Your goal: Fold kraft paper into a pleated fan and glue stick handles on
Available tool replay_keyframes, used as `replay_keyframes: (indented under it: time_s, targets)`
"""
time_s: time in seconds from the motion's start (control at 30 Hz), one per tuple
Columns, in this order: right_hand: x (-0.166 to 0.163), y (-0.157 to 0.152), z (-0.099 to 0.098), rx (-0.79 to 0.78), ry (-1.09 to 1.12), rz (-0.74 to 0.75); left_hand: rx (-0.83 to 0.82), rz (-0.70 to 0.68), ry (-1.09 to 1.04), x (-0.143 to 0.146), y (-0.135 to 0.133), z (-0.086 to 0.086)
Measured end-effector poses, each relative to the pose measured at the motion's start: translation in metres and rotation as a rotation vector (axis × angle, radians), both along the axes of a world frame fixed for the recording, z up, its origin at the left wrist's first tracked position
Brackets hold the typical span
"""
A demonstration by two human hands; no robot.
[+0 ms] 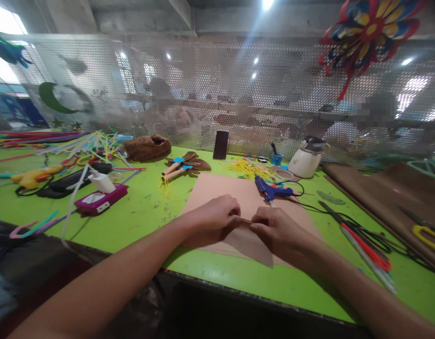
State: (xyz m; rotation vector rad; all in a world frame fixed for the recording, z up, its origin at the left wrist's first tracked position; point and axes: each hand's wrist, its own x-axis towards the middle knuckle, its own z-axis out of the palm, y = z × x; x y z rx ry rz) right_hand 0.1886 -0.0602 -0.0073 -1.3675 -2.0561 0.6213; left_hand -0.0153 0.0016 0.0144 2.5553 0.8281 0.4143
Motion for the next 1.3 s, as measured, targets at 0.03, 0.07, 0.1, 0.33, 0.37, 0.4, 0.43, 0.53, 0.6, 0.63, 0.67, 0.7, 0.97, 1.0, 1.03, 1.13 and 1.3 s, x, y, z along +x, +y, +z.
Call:
replay_keyframes:
  time_s: [0.03,0.07,0.1,0.33,0.37,0.4,0.43,0.53,0.6,0.63,0.67,0.7,0.97,1.0,1.03,1.13,1.3]
  targets:
    - [0.000,0.001,0.000,0.016,-0.047,0.016,0.034,-0.003,0.016,0.000,0.001,-0.001]
    - [0.001,0.003,0.000,0.030,-0.092,0.037,0.059,-0.008,0.029,0.001,0.002,-0.001]
    - [0.001,0.005,0.000,0.047,-0.127,0.055,0.073,-0.018,0.038,0.003,0.003,-0.003]
    - [0.001,0.011,-0.006,0.175,-0.195,0.134,0.202,-0.174,0.029,0.018,0.008,-0.020]
    - [0.001,0.010,-0.006,0.185,-0.200,0.143,0.224,-0.173,0.027,0.019,0.008,-0.022]
    - [0.001,0.009,-0.006,0.190,-0.207,0.150,0.239,-0.172,0.028,0.020,0.008,-0.023]
    - [0.001,0.008,-0.005,0.193,-0.216,0.151,0.251,-0.175,0.028,0.020,0.007,-0.023]
    - [0.001,0.003,-0.001,0.191,-0.248,0.132,0.263,-0.191,0.014,0.020,0.004,-0.020]
    - [0.002,0.001,0.002,0.185,-0.259,0.113,0.249,-0.192,0.004,0.019,0.003,-0.018]
    - [0.003,0.000,0.003,0.180,-0.262,0.110,0.241,-0.189,0.005,0.019,0.003,-0.017]
    - [0.004,-0.001,0.004,0.173,-0.265,0.112,0.232,-0.187,0.013,0.019,0.003,-0.016]
    - [0.005,-0.001,0.004,0.168,-0.266,0.115,0.223,-0.187,0.026,0.019,0.003,-0.015]
    - [0.021,-0.001,-0.002,0.120,-0.288,0.123,0.206,-0.201,0.088,0.010,0.000,-0.005]
    - [0.022,-0.001,-0.002,0.117,-0.296,0.123,0.201,-0.202,0.095,0.008,0.000,-0.003]
    - [0.024,-0.001,-0.002,0.113,-0.308,0.125,0.196,-0.201,0.102,0.007,-0.001,-0.002]
    - [0.025,-0.002,0.002,0.080,-0.370,0.133,0.185,-0.197,0.130,0.004,-0.004,0.002]
    - [0.026,-0.004,0.010,0.021,-0.436,0.145,0.190,-0.192,0.184,0.002,-0.009,0.009]
